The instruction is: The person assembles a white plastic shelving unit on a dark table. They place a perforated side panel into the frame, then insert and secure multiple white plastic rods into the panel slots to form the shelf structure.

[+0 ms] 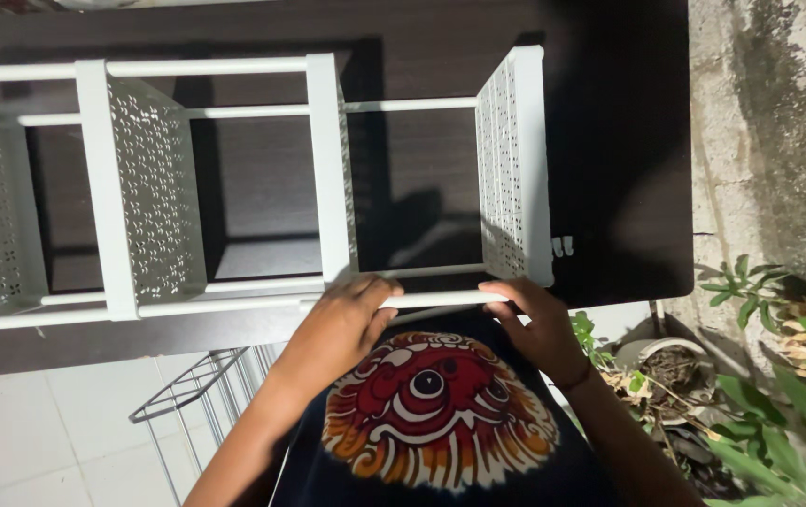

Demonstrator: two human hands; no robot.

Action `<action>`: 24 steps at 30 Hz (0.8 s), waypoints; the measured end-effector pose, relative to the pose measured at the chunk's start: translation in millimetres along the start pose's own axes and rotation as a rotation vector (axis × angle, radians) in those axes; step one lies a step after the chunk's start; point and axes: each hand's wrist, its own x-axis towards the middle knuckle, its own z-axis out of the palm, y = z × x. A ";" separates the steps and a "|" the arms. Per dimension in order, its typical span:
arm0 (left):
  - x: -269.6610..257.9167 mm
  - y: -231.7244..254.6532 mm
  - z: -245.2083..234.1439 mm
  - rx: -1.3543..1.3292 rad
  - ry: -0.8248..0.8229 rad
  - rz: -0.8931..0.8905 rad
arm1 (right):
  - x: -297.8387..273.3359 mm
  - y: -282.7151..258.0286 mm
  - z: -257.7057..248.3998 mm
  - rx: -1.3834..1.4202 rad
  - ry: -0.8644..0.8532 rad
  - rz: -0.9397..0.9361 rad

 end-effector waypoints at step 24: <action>-37.5 -148.8 137.3 0.150 -0.224 -0.137 | -15.4 157.2 77.8 -0.138 0.002 0.016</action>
